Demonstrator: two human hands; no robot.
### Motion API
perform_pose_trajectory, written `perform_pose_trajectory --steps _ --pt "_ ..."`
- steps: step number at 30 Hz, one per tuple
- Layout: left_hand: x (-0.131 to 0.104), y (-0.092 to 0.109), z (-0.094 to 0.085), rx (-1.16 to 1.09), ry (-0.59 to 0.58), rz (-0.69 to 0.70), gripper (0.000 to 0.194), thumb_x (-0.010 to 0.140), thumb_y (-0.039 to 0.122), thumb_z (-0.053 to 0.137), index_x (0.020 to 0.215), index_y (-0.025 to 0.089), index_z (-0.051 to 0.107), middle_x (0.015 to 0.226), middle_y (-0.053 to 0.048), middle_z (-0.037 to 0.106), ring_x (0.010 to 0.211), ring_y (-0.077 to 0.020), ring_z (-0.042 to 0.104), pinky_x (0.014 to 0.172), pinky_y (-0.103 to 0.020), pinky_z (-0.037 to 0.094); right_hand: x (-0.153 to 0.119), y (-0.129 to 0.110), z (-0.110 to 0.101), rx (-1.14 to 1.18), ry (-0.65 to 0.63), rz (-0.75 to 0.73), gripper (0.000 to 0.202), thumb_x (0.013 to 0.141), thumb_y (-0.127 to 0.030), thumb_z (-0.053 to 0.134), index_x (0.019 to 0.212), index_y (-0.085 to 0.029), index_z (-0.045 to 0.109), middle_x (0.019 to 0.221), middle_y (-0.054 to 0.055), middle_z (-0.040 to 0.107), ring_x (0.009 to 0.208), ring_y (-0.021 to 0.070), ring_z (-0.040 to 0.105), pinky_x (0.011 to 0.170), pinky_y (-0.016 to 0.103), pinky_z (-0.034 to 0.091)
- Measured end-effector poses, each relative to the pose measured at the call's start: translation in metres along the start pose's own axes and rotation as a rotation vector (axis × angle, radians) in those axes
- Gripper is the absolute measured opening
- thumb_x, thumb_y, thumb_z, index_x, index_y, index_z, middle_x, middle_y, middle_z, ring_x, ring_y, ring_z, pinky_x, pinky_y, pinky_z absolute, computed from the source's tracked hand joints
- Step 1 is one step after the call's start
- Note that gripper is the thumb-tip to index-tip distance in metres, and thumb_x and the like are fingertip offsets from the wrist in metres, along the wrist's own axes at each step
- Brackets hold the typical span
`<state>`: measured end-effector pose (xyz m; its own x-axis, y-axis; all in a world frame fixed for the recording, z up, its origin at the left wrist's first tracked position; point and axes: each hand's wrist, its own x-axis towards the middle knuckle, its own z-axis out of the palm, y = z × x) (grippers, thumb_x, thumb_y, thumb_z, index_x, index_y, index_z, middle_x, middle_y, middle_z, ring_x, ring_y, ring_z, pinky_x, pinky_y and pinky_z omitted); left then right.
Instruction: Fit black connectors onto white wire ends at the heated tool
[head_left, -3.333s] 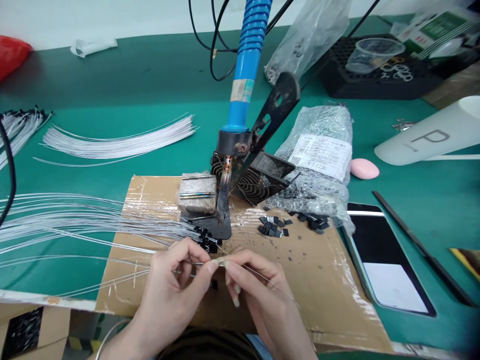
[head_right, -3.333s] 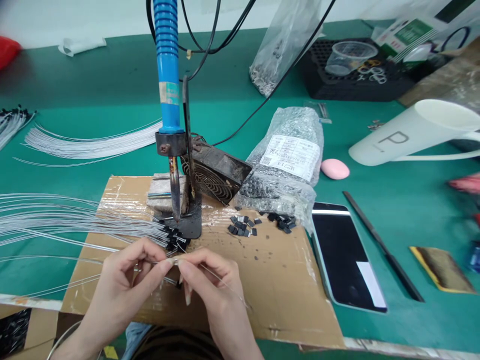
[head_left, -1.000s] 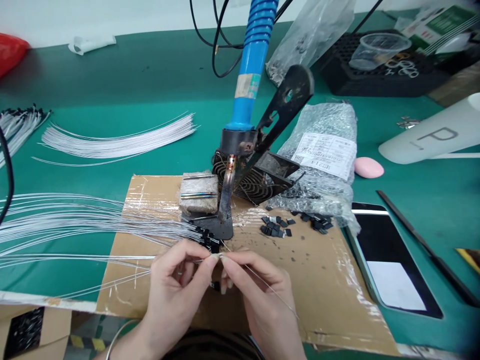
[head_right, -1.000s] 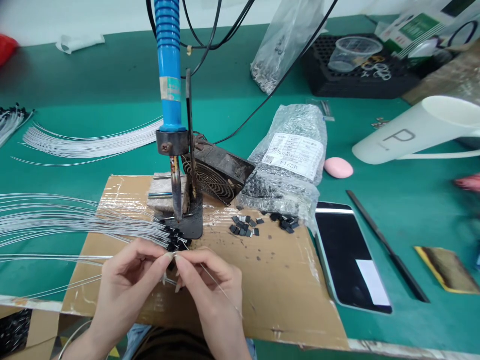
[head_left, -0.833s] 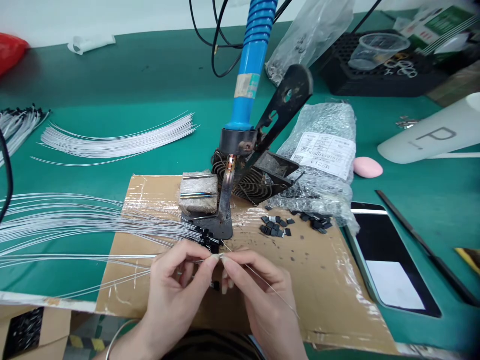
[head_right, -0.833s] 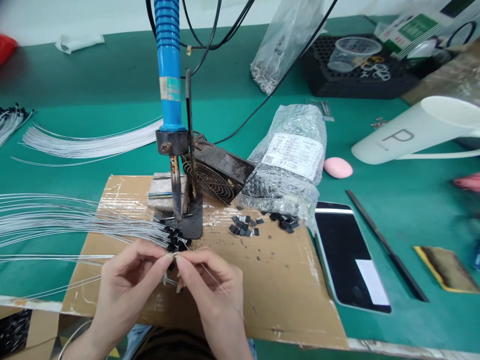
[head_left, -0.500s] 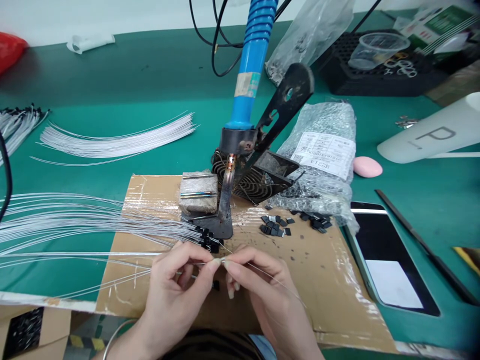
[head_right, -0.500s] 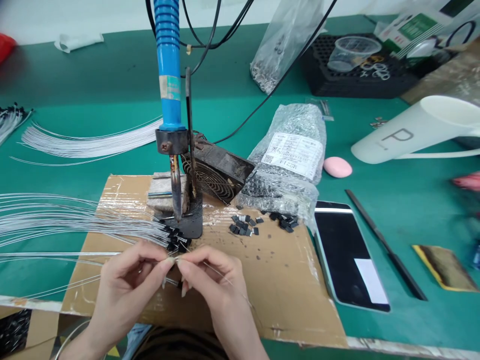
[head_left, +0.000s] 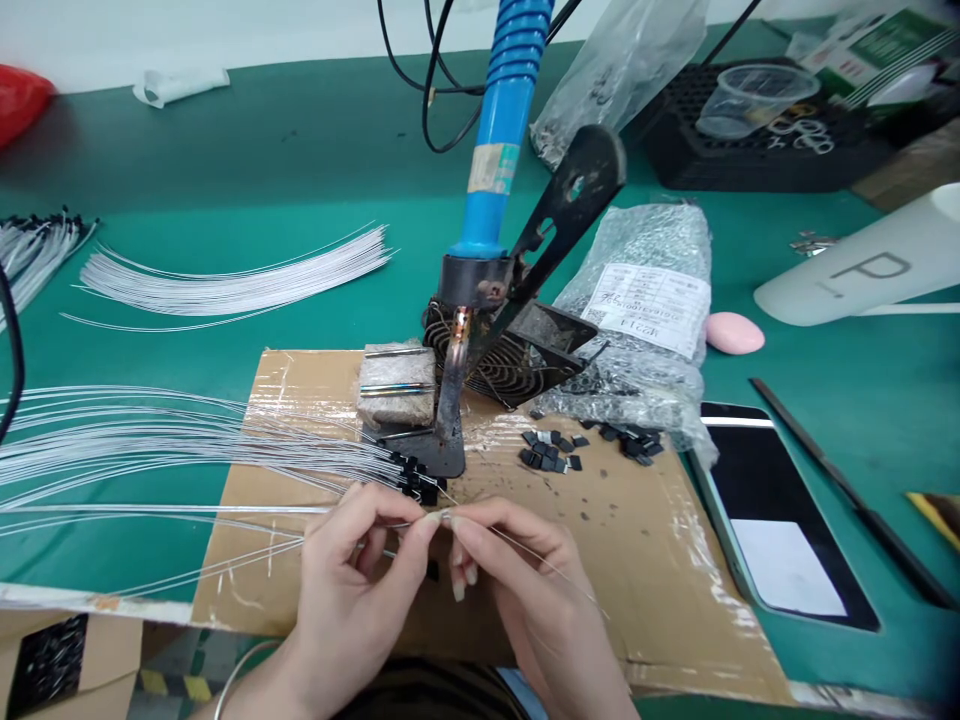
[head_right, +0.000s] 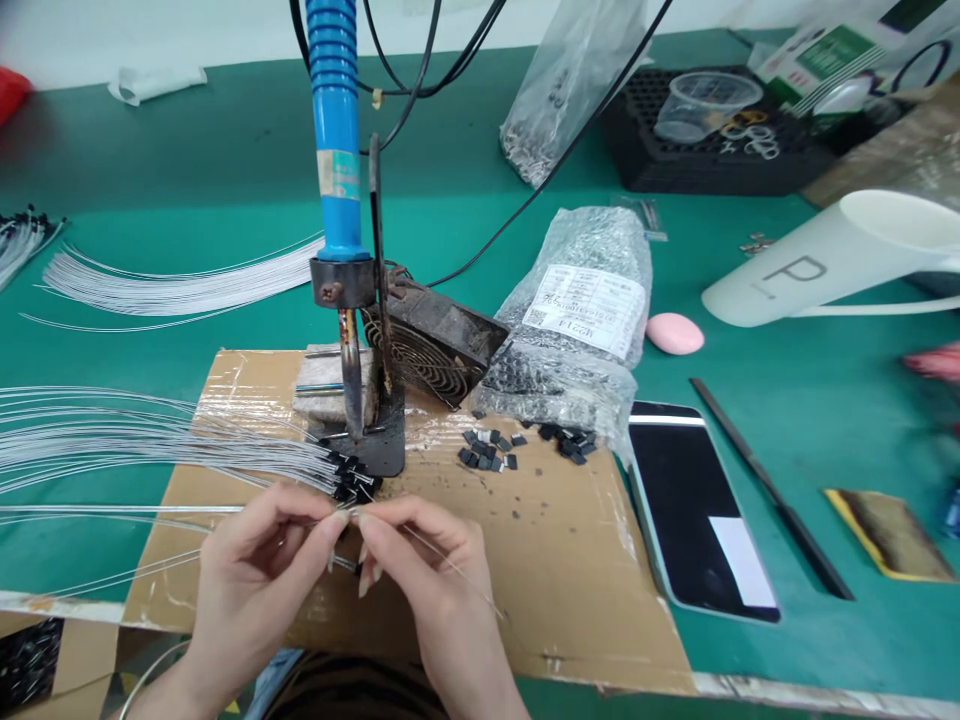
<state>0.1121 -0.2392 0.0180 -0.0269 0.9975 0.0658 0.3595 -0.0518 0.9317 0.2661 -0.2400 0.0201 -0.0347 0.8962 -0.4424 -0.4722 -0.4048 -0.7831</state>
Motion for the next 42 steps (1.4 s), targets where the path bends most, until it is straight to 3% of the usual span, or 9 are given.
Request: perform_pose_trajectory --steps 7,15,19,21,23,25,30,38,42 --pt "0.003 0.010 0.003 0.037 0.060 0.063 0.017 0.093 0.012 0.072 0.080 0.023 0.072 0.060 0.007 0.058 0.049 -0.0090 0.040 0.047 -0.021 0.034 -0.002 0.010 0.003 0.107 0.019 -0.040 0.022 0.080 -0.044 0.094 0.078 -0.023 0.088 0.061 -0.002 0.070 0.057 0.0075 0.059 0.060 0.017 0.051" --pt "-0.003 0.000 0.009 -0.091 0.051 -0.080 0.015 0.098 0.022 0.070 0.083 0.022 0.072 0.066 0.003 0.069 0.049 -0.0096 0.047 0.048 -0.022 0.037 -0.001 0.023 0.008 0.150 0.029 -0.104 0.017 0.085 -0.043 0.090 0.084 -0.026 0.089 0.068 -0.001 0.075 0.059 0.0087 0.064 0.062 0.018 0.055" --pt "0.002 0.004 0.007 -0.106 0.089 -0.219 0.014 0.094 0.026 0.073 0.081 0.020 0.072 0.068 0.002 0.067 0.056 -0.0110 0.054 0.051 -0.022 0.038 0.000 0.013 -0.016 0.049 -0.015 -0.149 0.051 0.102 -0.064 0.059 0.104 -0.024 0.090 0.091 0.011 0.084 0.072 0.0213 0.075 0.070 0.035 0.064" --pt "0.005 0.008 0.005 -0.121 0.107 -0.271 0.013 0.091 0.027 0.075 0.081 0.019 0.073 0.068 0.001 0.065 0.057 -0.0111 0.052 0.051 -0.022 0.037 0.004 0.003 -0.041 -0.157 0.126 -0.321 0.054 0.103 -0.066 0.055 0.100 -0.025 0.091 0.087 0.010 0.084 0.072 0.0222 0.075 0.069 0.036 0.064" --pt "0.008 0.010 0.003 -0.143 0.102 -0.302 0.010 0.090 0.028 0.075 0.084 0.019 0.076 0.068 0.001 0.065 0.058 -0.0115 0.052 0.052 -0.022 0.037 0.010 -0.008 -0.067 -0.505 0.454 -0.477 0.032 0.097 -0.054 0.071 0.102 -0.028 0.089 0.093 0.007 0.084 0.075 0.0208 0.074 0.074 0.035 0.061" --pt "0.010 0.010 0.001 -0.145 0.083 -0.297 0.009 0.090 0.028 0.075 0.087 0.020 0.079 0.068 0.000 0.067 0.059 -0.0119 0.054 0.052 -0.022 0.037 0.017 -0.016 -0.091 -0.799 0.661 -0.602 0.027 0.090 -0.049 0.078 0.096 -0.025 0.087 0.097 0.007 0.083 0.077 0.0220 0.073 0.079 0.039 0.059" --pt "0.012 0.013 0.000 -0.126 0.065 -0.292 0.011 0.089 0.028 0.075 0.084 0.021 0.081 0.069 -0.001 0.071 0.059 -0.0120 0.055 0.053 -0.022 0.039 0.031 -0.019 -0.116 -1.248 0.569 -0.716 0.033 0.094 -0.049 0.069 0.100 -0.020 0.084 0.079 0.004 0.073 0.059 0.0175 0.061 0.063 0.037 0.053" --pt "0.019 0.012 -0.005 -0.133 -0.014 -0.244 0.008 0.089 0.022 0.077 0.083 0.020 0.081 0.072 -0.002 0.075 0.060 -0.0128 0.059 0.053 -0.020 0.045 0.031 -0.015 -0.114 -1.173 0.577 -0.673 0.026 0.093 -0.047 0.073 0.092 -0.022 0.078 0.078 0.003 0.072 0.056 0.0162 0.059 0.058 0.033 0.052" --pt "0.020 0.010 -0.008 -0.132 -0.051 -0.187 0.007 0.089 0.019 0.077 0.084 0.019 0.081 0.072 -0.003 0.076 0.061 -0.0135 0.062 0.055 -0.020 0.047 0.027 -0.011 -0.107 -0.940 0.654 -0.619 0.024 0.087 -0.045 0.080 0.092 -0.022 0.076 0.082 0.005 0.078 0.063 0.0182 0.071 0.066 0.033 0.061"
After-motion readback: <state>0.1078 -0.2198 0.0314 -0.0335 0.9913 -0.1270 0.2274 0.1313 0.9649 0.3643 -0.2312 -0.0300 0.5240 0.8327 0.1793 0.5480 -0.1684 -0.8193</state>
